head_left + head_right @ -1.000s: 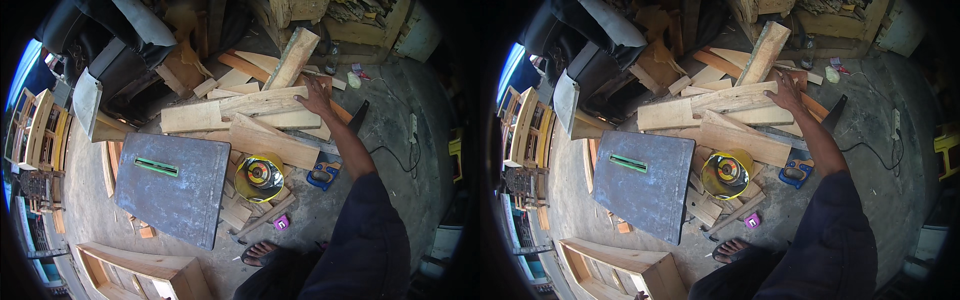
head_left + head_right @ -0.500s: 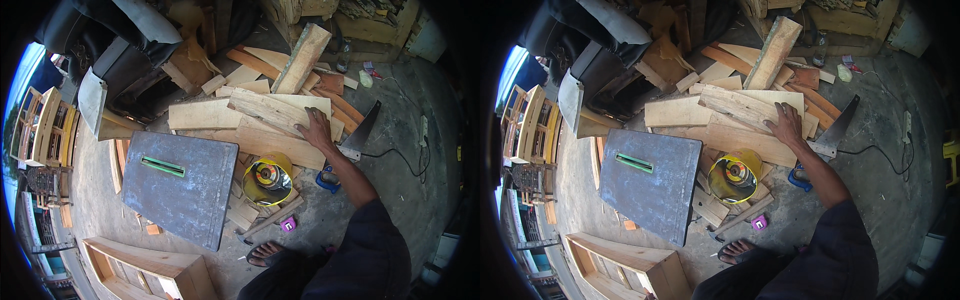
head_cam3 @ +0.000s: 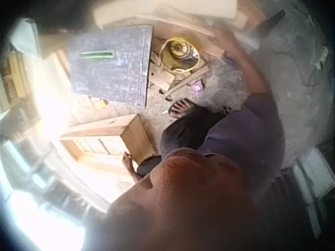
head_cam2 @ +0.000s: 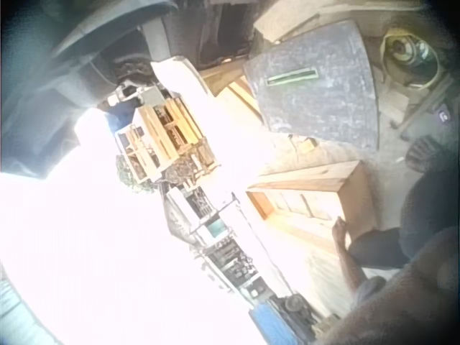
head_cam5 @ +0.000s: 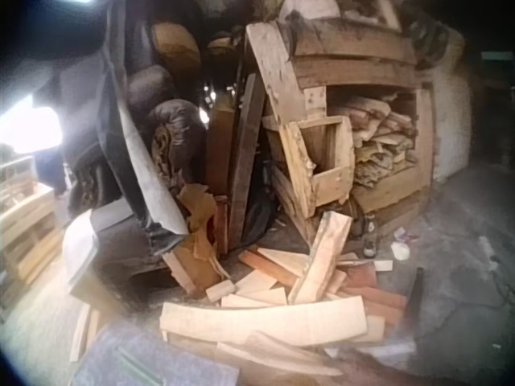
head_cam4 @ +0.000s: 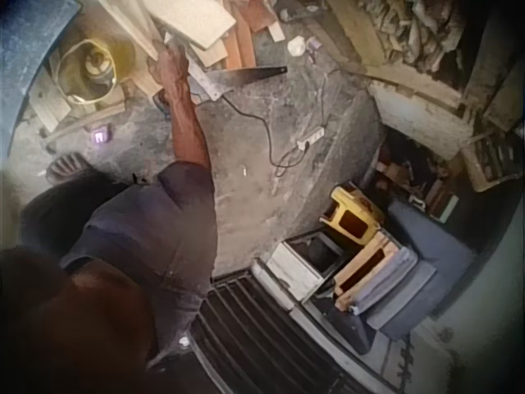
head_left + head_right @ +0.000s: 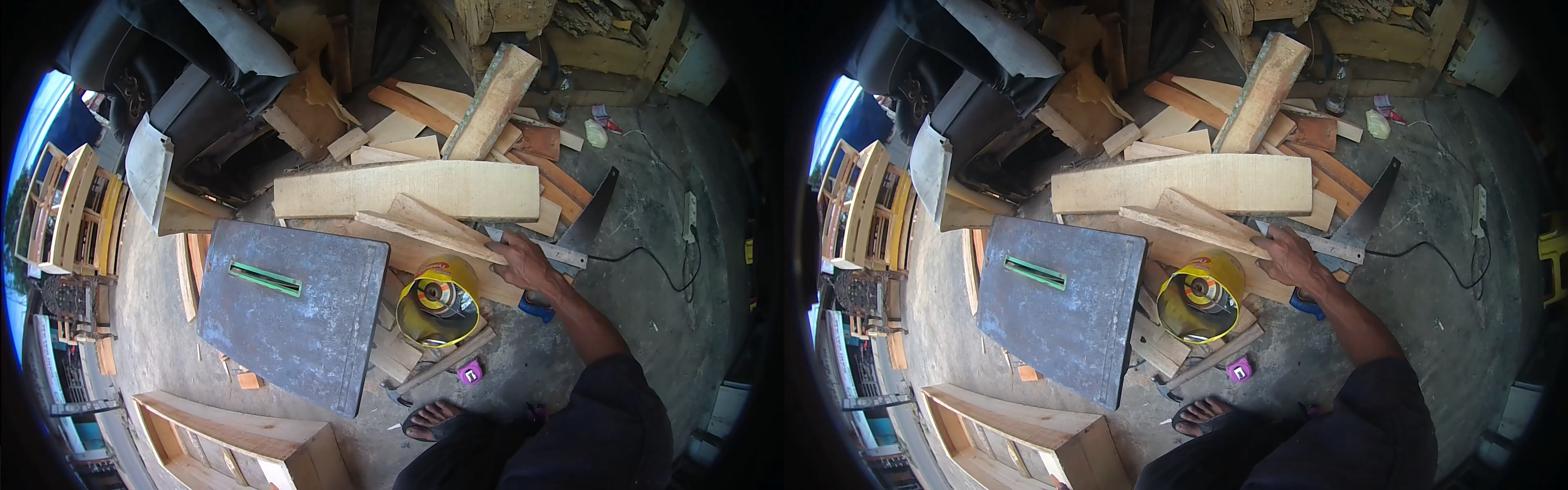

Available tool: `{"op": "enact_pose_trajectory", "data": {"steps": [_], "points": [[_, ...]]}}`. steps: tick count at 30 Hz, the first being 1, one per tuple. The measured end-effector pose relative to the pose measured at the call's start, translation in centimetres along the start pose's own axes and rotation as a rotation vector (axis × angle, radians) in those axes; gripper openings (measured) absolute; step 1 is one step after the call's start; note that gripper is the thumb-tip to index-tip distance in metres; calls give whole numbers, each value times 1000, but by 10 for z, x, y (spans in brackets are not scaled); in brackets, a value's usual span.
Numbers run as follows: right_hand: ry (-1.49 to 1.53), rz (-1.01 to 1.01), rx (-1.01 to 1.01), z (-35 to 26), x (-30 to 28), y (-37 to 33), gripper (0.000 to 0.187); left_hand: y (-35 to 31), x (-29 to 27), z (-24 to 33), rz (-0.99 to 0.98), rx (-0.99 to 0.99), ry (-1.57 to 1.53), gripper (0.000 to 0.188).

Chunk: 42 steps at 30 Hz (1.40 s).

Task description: The person hammers nails into a wooden frame, measures and marks a plank, and attaches it to the frame. The person uses a hammer, tape measure, and pencil to assemble the wooden structure.

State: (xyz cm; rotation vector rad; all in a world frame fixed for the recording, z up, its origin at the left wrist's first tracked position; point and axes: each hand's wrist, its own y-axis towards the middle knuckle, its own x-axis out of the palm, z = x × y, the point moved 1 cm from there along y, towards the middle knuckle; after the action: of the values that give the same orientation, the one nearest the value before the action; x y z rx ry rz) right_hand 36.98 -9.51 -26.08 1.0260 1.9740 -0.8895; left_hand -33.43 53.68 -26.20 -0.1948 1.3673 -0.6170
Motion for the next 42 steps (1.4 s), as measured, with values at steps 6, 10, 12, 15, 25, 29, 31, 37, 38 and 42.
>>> {"op": "enact_pose_trajectory", "data": {"steps": [6,10,12,15,25,29,31,37,38,42], "points": [[34,269,43,50,-42,70,73,-6,5,-7,2,2,46,64],[-448,498,262,64,-39,130,83,-5,6,-5,-3,20,139,66],[-377,248,369,63,-42,140,85,-4,4,-3,-4,25,163,67],[-193,-38,373,48,-46,117,78,-7,3,-2,7,24,161,66],[-19,298,251,-16,7,-30,39,-4,3,8,-35,28,-13,57],[-50,466,136,-30,7,-54,41,-3,6,4,-36,24,-65,56],[-33,325,195,-25,1,-53,42,-2,7,2,-41,41,-109,56],[85,230,422,50,-28,16,54,2,8,-1,-41,48,-90,56],[-136,436,321,60,-26,34,59,2,9,-1,-42,52,-93,56],[-601,290,382,86,-13,80,80,-1,11,-3,-43,63,-101,55]]}}
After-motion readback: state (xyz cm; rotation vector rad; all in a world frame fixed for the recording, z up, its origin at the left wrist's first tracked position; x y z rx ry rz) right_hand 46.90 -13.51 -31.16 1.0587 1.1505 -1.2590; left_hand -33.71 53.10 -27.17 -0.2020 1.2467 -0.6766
